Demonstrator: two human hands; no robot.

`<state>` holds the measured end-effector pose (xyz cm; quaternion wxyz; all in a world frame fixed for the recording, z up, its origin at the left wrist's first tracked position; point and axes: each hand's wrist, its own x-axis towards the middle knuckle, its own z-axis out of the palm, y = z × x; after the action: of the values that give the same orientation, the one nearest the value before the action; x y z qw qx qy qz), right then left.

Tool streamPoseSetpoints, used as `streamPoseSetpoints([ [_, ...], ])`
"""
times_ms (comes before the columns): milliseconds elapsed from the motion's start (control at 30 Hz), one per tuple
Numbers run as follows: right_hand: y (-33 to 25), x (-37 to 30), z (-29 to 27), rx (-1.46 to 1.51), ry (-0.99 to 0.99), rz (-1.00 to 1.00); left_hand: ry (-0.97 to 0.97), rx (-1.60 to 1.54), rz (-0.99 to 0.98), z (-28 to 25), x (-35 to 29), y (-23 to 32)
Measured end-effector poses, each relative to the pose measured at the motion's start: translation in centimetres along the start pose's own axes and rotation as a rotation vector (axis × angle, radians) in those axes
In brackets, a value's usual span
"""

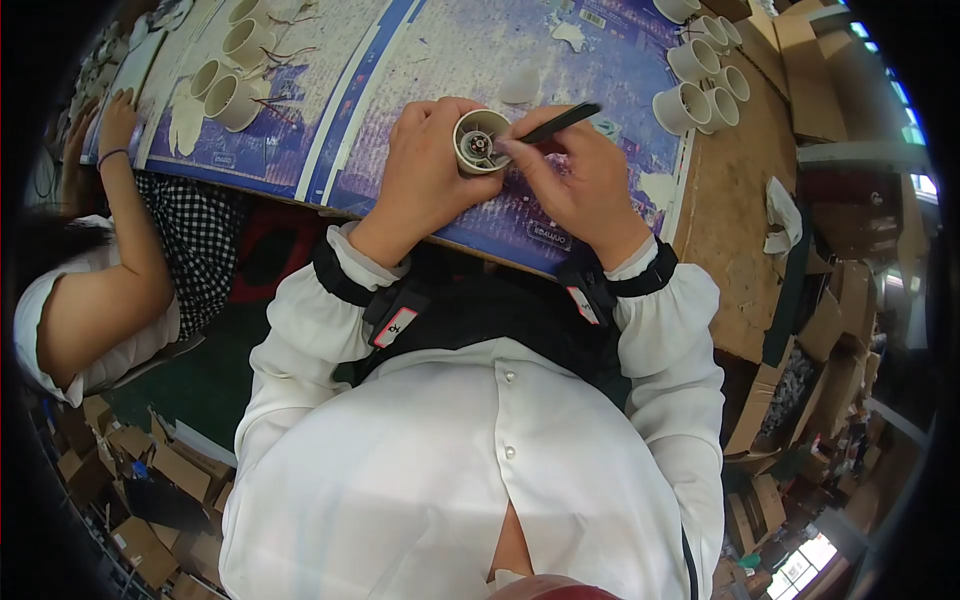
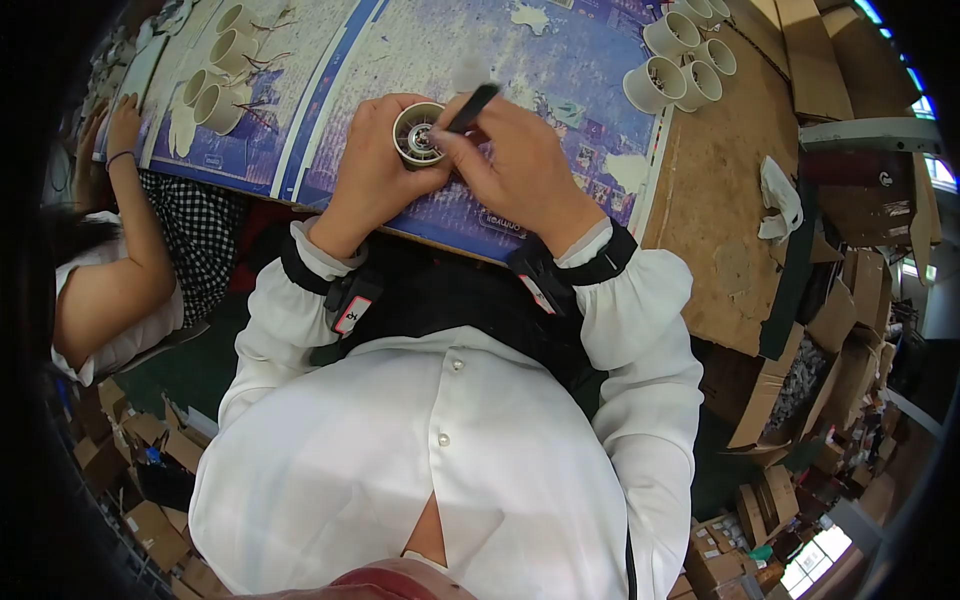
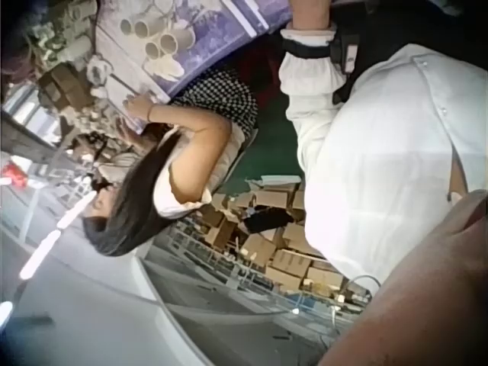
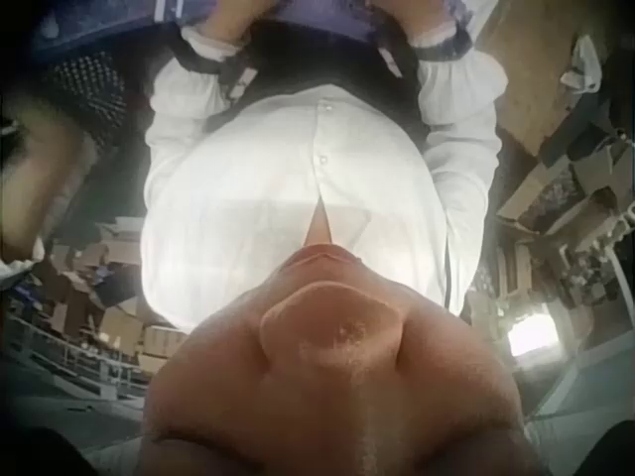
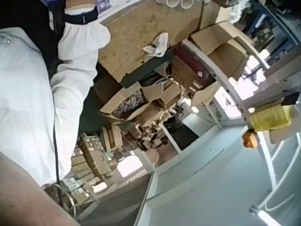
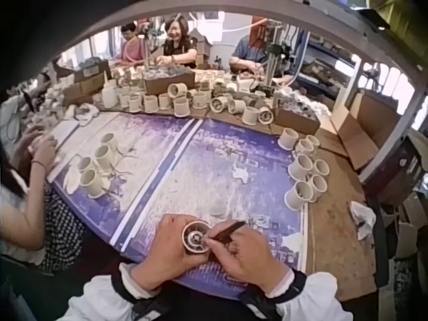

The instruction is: Assembling small white cylindrical components on a production line using an applicator tool and small inserts.

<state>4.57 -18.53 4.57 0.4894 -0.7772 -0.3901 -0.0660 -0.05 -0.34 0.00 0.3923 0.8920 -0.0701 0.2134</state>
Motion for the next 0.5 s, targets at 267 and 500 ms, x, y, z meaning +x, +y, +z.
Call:
streamPoseSetpoints([
  [267,0.3,-0.5,-7.5,-0.406,-0.017,0.227,0.054,0.024,0.036,0.1,-0.2,-0.6],
  [500,3.5,-4.2,-8.7,-0.845,-0.119,0.279,0.046,0.068,0.021,-0.4,0.0,-0.2],
])
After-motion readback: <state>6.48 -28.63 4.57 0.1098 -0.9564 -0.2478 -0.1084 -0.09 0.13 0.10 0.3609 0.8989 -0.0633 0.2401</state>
